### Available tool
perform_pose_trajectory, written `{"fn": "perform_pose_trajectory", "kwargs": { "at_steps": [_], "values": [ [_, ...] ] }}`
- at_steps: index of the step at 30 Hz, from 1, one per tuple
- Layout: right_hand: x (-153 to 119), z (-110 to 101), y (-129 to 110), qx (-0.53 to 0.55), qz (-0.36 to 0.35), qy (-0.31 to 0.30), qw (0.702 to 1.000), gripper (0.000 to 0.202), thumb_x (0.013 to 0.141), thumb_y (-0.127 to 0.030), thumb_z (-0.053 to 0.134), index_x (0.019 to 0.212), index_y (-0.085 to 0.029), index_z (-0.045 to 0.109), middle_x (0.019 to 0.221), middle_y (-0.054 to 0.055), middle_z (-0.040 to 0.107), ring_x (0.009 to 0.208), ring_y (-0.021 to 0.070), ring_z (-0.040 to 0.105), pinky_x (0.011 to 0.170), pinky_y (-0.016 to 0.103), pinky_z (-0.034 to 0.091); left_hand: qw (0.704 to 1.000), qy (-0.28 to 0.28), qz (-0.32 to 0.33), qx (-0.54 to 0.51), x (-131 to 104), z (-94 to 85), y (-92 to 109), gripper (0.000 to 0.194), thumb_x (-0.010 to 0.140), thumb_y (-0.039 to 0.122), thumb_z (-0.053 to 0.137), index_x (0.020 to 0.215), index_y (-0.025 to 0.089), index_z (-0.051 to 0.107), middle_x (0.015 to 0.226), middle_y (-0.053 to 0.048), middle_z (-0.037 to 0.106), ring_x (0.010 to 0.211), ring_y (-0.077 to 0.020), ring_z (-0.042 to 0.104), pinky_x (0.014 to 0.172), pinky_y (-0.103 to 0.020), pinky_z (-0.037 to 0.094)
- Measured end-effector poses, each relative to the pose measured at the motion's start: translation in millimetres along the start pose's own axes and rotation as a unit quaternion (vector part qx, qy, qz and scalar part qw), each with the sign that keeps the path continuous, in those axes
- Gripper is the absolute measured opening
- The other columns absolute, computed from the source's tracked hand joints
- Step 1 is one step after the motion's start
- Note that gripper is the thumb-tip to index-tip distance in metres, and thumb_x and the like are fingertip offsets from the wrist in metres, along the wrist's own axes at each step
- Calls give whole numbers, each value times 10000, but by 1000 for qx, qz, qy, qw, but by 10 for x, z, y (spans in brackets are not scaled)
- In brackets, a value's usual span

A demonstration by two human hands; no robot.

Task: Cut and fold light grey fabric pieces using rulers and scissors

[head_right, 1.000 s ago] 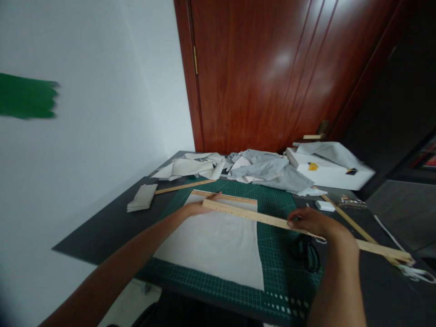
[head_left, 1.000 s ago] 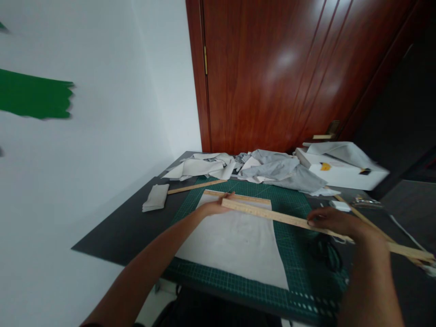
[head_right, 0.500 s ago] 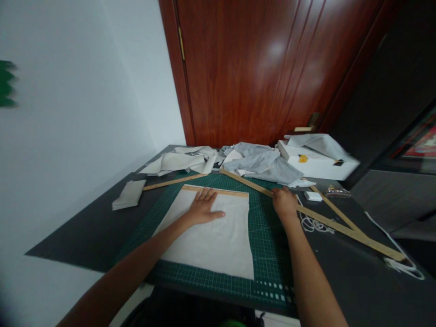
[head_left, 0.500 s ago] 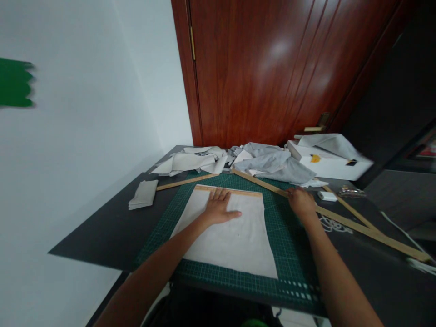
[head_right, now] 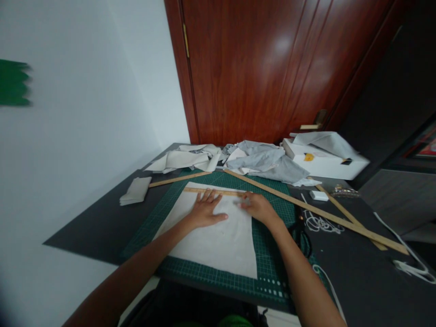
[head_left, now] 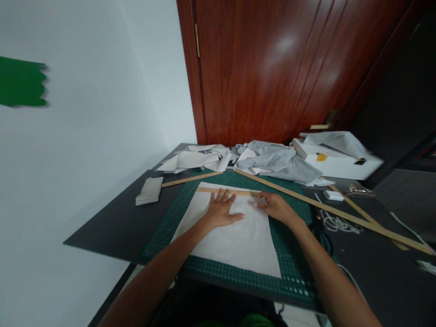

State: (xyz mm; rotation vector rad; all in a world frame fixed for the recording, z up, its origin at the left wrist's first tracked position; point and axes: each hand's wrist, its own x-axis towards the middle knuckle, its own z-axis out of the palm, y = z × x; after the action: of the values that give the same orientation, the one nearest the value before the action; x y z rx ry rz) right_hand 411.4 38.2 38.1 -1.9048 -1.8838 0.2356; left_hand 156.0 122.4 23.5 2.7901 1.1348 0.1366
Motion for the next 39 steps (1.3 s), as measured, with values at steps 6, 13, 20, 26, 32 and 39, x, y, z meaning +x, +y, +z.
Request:
{"fn": "perform_pose_trajectory", "kwargs": {
  "at_steps": [6, 13, 20, 26, 32, 39],
  "values": [
    [-140, 36, -372, 18, -27, -172, 985, 393, 777, -467, 814, 1052, -220, 681, 909, 29, 715, 806, 209, 624, 681, 284, 395, 1000, 7, 8, -21, -248, -12, 45, 1058, 836, 918, 435, 1635, 231, 345, 1727, -153, 203, 1611, -414, 78, 1264, -666, 30],
    [-378, -5, -566, 137, -103, -359, 918, 409, 701, -463, 865, 994, -193, 777, 793, -13, 637, 744, 168, 553, 668, 266, 389, 999, 9, 7, -31, -1091, 99, 201, 1109, 799, 937, 465, 1643, 230, 328, 1728, -156, 194, 1611, -412, 76, 1267, -669, 35],
    [-392, -252, -489, 274, -102, -371, 881, 478, 895, -623, 631, 871, -157, 734, 753, -6, 614, 703, 146, 505, 656, 271, 383, 999, 20, 17, -38, -1728, 202, 448, 1235, 680, 1013, 477, 1633, 238, 352, 1728, -161, 201, 1596, -449, 123, 1259, -697, 61],
    [-210, -128, -161, 258, -7, -190, 947, 537, 800, -694, 671, 875, -163, 701, 682, -30, 545, 642, 140, 452, 617, 278, 349, 999, 26, -32, -31, -1594, 137, 580, 1176, 650, 1032, 473, 1513, 235, 532, 1667, -179, 363, 1570, -457, 215, 1252, -708, 108],
    [-218, -16, -150, 212, -19, -298, 931, 504, 660, -631, 802, 823, -164, 712, 641, -49, 514, 625, 139, 452, 574, 263, 327, 996, 56, -36, -55, -1571, 202, 599, 1215, 642, 1022, 504, 1577, 249, 443, 1657, -174, 377, 1569, -483, 190, 1243, -747, 65],
    [-225, 93, -35, 179, -3, -299, 937, 506, 749, -678, 732, 910, -198, 743, 699, -10, 582, 669, 174, 521, 597, 273, 381, 993, 54, -18, -105, -1670, 209, 577, 1244, 664, 1026, 457, 1640, 264, 333, 1706, -181, 260, 1598, -460, 91, 1242, -764, 53]
  ]
}}
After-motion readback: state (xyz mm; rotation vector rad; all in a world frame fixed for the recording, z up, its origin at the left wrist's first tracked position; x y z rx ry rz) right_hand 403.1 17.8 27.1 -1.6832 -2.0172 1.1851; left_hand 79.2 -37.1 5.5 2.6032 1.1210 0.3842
